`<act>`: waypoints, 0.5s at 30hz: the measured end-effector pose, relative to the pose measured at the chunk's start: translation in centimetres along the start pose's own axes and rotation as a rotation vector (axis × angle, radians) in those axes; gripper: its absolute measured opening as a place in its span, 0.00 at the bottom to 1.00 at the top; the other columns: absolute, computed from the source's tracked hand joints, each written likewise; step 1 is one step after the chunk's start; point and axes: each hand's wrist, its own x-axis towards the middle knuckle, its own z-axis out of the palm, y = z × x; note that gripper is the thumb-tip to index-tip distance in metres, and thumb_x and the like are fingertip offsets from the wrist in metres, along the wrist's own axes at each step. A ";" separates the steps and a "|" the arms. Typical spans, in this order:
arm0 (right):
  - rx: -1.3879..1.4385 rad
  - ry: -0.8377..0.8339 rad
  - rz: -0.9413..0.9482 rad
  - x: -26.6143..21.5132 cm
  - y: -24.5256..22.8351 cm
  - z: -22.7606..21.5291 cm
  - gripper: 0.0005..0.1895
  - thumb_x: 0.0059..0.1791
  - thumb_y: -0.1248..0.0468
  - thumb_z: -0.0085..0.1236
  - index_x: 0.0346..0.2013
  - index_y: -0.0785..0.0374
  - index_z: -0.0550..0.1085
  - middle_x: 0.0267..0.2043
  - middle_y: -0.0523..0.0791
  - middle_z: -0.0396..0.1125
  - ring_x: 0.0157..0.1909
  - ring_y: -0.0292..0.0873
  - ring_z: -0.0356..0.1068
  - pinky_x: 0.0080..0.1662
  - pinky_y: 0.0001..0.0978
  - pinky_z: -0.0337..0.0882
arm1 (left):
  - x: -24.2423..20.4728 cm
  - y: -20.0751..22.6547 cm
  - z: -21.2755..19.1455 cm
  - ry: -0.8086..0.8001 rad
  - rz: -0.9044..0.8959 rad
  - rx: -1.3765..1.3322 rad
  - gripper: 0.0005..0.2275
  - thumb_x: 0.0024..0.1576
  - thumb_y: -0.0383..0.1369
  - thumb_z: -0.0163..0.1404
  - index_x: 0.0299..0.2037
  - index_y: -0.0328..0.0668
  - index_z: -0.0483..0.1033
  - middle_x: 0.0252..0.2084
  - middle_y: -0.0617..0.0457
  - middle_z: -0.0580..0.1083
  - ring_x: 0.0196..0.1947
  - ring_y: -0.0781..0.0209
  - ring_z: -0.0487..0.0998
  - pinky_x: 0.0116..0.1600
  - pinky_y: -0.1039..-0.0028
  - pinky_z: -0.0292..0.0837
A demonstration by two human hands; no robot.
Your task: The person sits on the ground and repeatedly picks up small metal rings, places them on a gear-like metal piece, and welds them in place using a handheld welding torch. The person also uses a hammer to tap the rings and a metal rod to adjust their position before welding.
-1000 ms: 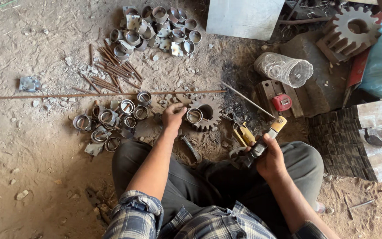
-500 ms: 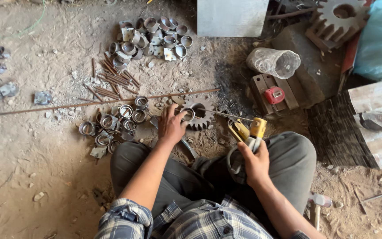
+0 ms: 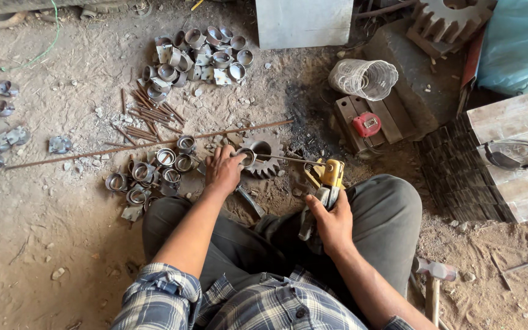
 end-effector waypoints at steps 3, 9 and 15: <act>0.025 -0.017 0.023 0.1 0.3 0.1 0.26 0.45 0.56 0.66 0.52 0.65 0.69 0.40 0.44 0.72 0.40 0.37 0.70 0.44 0.31 0.72 | 0.4 -0.1 0.2 -0.008 -0.007 0.028 0.15 0.58 0.37 0.57 0.56 0.62 0.79 0.57 0.56 0.69 0.62 0.57 0.65 0.64 0.57 0.56; -0.039 -0.017 0.024 0.2 0.5 0.0 0.26 0.45 0.54 0.67 0.50 0.65 0.69 0.38 0.45 0.72 0.39 0.37 0.70 0.43 0.31 0.72 | 1.3 -1.1 1.9 0.035 0.013 0.025 0.15 0.56 0.36 0.58 0.54 0.62 0.81 0.51 0.54 0.74 0.57 0.55 0.69 0.64 0.55 0.56; -0.044 -0.025 0.135 0.0 -0.3 0.3 0.23 0.45 0.57 0.66 0.49 0.65 0.70 0.36 0.46 0.71 0.35 0.40 0.70 0.39 0.36 0.71 | 2.1 -2.2 3.6 -0.111 -0.055 -0.050 0.16 0.58 0.36 0.57 0.57 0.60 0.79 0.44 0.52 0.78 0.44 0.54 0.78 0.53 0.60 0.72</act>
